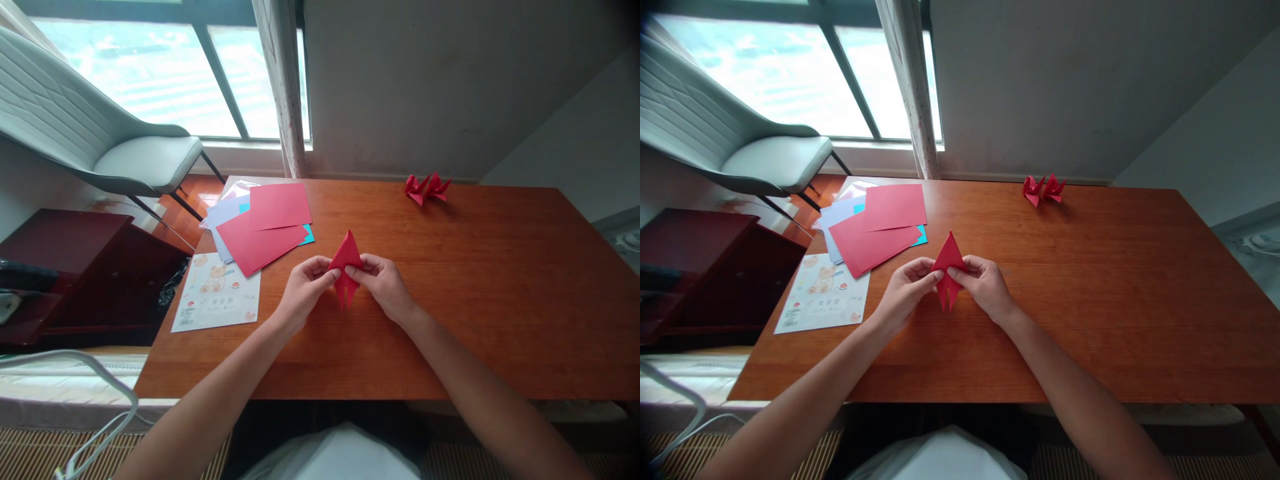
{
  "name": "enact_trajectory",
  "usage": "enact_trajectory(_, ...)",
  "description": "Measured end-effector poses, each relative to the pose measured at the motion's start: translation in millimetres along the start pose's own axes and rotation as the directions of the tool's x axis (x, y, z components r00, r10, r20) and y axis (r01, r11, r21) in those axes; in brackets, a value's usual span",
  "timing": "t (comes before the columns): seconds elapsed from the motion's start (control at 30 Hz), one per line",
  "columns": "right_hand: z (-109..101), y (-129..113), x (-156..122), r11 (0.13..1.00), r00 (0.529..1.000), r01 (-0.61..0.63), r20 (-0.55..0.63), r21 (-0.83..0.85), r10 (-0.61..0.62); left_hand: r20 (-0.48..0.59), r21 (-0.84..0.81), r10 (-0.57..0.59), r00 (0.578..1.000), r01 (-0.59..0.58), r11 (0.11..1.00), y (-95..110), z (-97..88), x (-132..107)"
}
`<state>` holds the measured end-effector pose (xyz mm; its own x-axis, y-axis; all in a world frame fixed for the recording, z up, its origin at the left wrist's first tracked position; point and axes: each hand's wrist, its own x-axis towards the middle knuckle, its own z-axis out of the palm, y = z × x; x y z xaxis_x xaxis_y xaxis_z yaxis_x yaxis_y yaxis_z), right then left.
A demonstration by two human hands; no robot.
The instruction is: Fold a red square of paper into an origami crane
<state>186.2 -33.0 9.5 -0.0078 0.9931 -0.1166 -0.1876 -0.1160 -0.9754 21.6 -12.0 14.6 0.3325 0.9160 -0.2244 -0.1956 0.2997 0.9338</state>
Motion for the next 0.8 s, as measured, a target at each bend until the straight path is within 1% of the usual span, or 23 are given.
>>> enact_trajectory(0.07,-1.0,1.2,-0.3,1.000,1.000,0.001,-0.025,0.001,-0.001,0.030,0.022,-0.012,0.999,0.011,1.000,0.4,1.2,-1.0)
enact_trajectory(0.13,-2.5,2.2,-0.4,1.000,0.999,0.007,-0.031,-0.009,-0.008,0.054,0.048,0.000,0.999,-0.003,0.999,0.4,2.4,-1.5)
enact_trajectory(0.33,-4.4,1.2,0.4,1.000,1.000,-0.003,-0.015,0.005,0.003,0.010,0.106,0.073,0.997,-0.073,0.992,-2.2,1.7,-0.9)
enact_trajectory(0.47,-4.5,1.9,1.4,1.000,1.000,-0.001,0.022,0.014,0.001,0.020,0.132,0.072,0.997,-0.074,0.989,-2.3,1.2,-1.9)
enact_trajectory(0.53,-4.9,3.2,1.7,1.000,1.000,0.008,-0.001,0.005,-0.008,0.035,0.125,0.053,0.998,-0.057,0.990,-1.6,2.0,-2.7)
enact_trajectory(0.67,-5.7,5.4,1.7,0.999,0.998,0.037,-0.046,-0.009,-0.038,0.120,0.130,0.027,0.992,-0.043,0.991,-1.1,3.7,-3.6)
enact_trajectory(0.73,-5.7,6.2,1.9,0.999,0.997,0.050,-0.057,-0.018,-0.051,0.127,0.144,0.047,0.991,-0.066,0.987,-1.2,4.1,-3.7)
enact_trajectory(0.8,-5.8,6.6,2.3,0.998,0.996,0.057,-0.060,-0.032,-0.059,0.107,0.165,0.076,0.991,-0.093,0.982,-1.0,4.2,-4.0)
